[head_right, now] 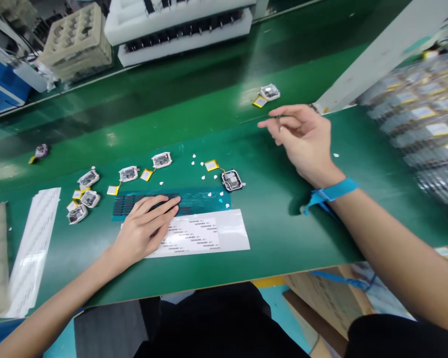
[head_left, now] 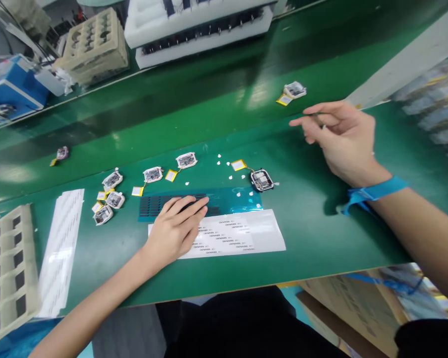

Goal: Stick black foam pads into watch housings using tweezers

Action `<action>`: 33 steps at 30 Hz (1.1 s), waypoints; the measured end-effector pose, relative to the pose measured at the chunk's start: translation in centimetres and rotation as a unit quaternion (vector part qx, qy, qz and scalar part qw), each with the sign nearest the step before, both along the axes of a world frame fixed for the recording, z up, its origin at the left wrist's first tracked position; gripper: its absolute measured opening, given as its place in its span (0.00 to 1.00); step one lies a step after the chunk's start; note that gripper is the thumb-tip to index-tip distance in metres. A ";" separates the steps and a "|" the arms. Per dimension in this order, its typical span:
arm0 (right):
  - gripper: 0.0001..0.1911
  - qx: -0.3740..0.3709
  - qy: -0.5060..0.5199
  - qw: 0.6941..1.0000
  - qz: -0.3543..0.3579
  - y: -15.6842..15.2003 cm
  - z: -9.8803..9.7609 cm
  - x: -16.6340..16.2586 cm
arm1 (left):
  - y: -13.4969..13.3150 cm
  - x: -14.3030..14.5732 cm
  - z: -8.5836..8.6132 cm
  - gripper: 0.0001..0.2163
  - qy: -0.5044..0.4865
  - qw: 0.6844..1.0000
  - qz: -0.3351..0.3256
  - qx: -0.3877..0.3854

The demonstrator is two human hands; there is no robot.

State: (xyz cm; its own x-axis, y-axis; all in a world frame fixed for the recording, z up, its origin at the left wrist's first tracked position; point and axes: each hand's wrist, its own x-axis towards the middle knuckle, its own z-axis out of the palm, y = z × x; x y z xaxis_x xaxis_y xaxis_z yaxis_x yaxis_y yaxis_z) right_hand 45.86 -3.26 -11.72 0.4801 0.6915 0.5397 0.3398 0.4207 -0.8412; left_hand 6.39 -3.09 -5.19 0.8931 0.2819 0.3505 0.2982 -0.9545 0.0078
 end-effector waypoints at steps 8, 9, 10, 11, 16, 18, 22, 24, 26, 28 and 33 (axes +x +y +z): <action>0.35 0.048 -0.096 0.981 -0.160 -0.5 0.8 0.8 | 0.3 0.0 0.0 0.15 0.013 1.000 -0.015 0.014; 0.36 0.052 -0.112 0.977 -0.174 -0.8 1.1 1.0 | 0.4 -0.3 0.0 0.15 0.017 0.999 -0.022 0.021; 0.35 0.050 -0.131 0.973 -0.181 -1.2 1.5 1.0 | 0.4 -0.6 0.0 0.17 0.021 0.999 -0.029 0.026; 0.35 0.042 -0.152 0.971 -0.180 -1.6 1.8 0.9 | 0.6 -1.0 0.1 0.18 0.024 0.999 -0.038 0.029; 0.33 -0.066 -0.259 0.954 -0.135 -2.3 2.2 -0.6 | 2.2 -2.6 -0.2 0.26 0.047 0.993 -0.090 0.055; 0.31 -0.111 -0.288 0.944 -0.115 -1.8 1.7 -0.8 | 3.1 -2.8 -0.7 0.28 0.050 0.989 -0.104 0.091; 0.25 -0.181 -0.327 0.925 -0.067 -0.1 0.6 0.0 | 3.7 -3.0 -1.6 0.28 0.059 0.987 -0.089 0.120; 0.26 -0.208 -0.335 0.917 -0.061 1.1 0.3 1.0 | 3.5 -3.0 -1.7 0.27 0.069 0.988 -0.078 0.112; 0.27 -0.231 -0.335 0.910 -0.074 2.5 0.2 2.3 | 3.3 -2.8 -1.6 0.27 0.071 0.990 -0.067 0.098; 0.27 -0.250 -0.331 0.904 -0.100 4.0 0.2 3.8 | 2.9 -2.5 -1.4 0.25 0.063 0.992 -0.058 0.089; 0.26 -0.275 -0.329 0.890 -0.154 7.9 0.7 6.5 | 1.9 -2.0 -0.3 0.21 0.077 0.993 -0.045 0.079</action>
State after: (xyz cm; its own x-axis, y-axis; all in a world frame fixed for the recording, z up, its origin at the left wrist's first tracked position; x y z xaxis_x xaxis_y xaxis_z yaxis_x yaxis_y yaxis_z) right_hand 52.38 4.68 -11.00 0.3987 0.8281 0.3939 0.8625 -0.1926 -0.4680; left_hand 4.38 -1.19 -5.49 0.9586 0.1519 0.2409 0.1985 -0.9629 -0.1826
